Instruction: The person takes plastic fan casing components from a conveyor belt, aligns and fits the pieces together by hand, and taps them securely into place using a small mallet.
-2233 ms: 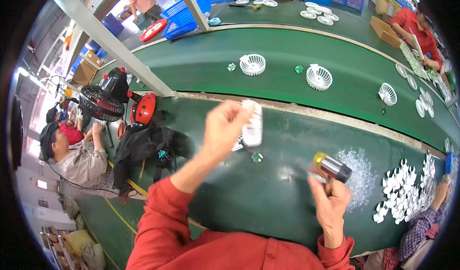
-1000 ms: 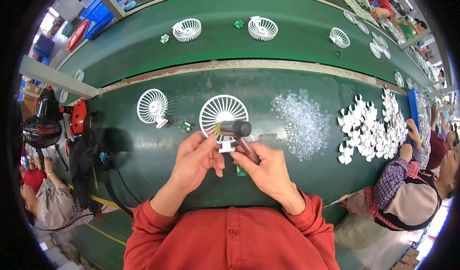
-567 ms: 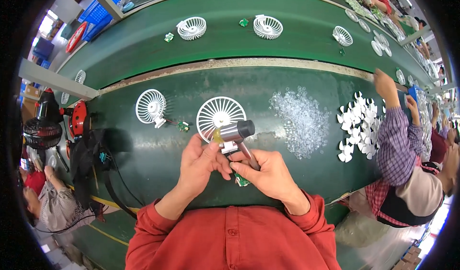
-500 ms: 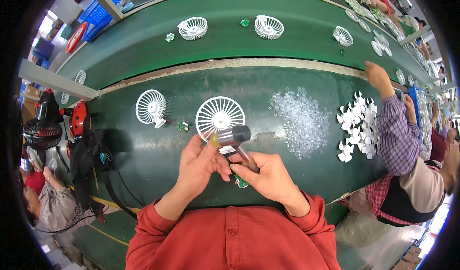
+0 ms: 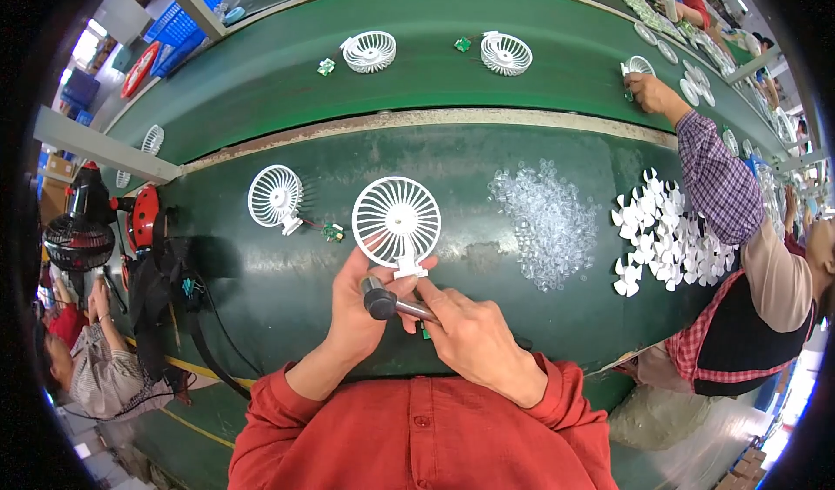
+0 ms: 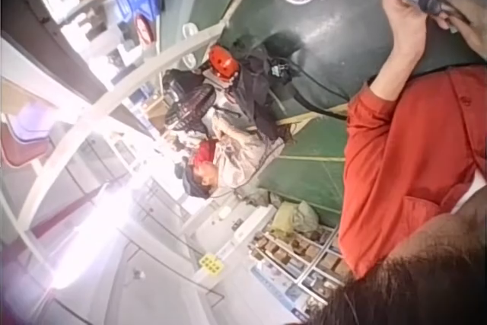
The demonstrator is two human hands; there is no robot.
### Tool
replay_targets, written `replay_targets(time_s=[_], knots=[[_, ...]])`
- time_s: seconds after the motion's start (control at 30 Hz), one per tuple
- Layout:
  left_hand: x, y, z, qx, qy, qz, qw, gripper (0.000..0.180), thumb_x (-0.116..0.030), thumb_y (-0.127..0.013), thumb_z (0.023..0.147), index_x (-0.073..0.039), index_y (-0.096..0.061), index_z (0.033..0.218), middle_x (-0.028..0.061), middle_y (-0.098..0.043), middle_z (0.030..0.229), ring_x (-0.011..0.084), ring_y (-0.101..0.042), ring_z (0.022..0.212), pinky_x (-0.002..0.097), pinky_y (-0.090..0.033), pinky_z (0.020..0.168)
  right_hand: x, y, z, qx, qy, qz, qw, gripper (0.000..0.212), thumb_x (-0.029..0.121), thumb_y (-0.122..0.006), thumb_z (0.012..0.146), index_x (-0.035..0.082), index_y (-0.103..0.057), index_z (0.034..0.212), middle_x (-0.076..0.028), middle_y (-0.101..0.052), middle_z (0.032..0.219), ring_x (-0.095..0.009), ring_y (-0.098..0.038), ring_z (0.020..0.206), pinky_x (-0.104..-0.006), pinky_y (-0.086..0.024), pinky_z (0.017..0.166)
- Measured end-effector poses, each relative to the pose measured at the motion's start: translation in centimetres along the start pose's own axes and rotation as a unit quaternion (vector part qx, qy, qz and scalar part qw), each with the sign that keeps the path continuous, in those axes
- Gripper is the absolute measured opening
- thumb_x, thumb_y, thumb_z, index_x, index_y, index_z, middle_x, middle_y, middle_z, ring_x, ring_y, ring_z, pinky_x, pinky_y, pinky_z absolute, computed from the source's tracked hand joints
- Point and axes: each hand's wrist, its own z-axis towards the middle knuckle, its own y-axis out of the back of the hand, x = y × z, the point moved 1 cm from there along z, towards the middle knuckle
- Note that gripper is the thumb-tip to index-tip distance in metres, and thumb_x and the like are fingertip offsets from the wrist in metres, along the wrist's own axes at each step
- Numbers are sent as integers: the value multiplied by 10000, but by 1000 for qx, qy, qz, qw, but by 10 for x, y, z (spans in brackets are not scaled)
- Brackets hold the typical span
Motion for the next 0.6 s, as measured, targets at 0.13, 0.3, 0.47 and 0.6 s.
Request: replay_targets(time_s=[0.13,0.3,0.47,0.6], knots=[[-4,-1,-1,-10,9,62,998,569,21,-592,928,-14,-276,1399,226,-645,1181,151,-667,761,260,-546,557,-3,-3,2,-22,35,-32,999,485,-39,-658,755,-35,-561,1230,-187,-648,931,-305,-669,723,-373,-528,539],[3,-3,-4,-35,-60,98,993,703,56,-571,934,-2,-133,1481,154,-707,1063,139,-674,824,251,-530,783,-3,4,7,-147,108,-86,980,488,-21,-713,726,-11,-602,1201,-127,-642,971,-253,-662,717,-329,-518,535],[9,10,-9,17,-129,265,955,818,51,-568,914,-6,-14,1513,108,-687,914,157,-695,807,278,-554,696,-4,5,12,-102,113,-81,985,610,-48,-706,668,-3,-576,1262,-95,-580,1003,-234,-660,703,-329,-536,517],[5,1,-11,-5,-97,175,980,846,51,-584,899,-6,-7,1516,103,-675,897,156,-693,805,280,-551,702,-6,-5,8,-136,96,-53,985,551,-30,-740,694,19,-615,1228,-62,-607,967,-177,-617,699,-296,-442,485]])
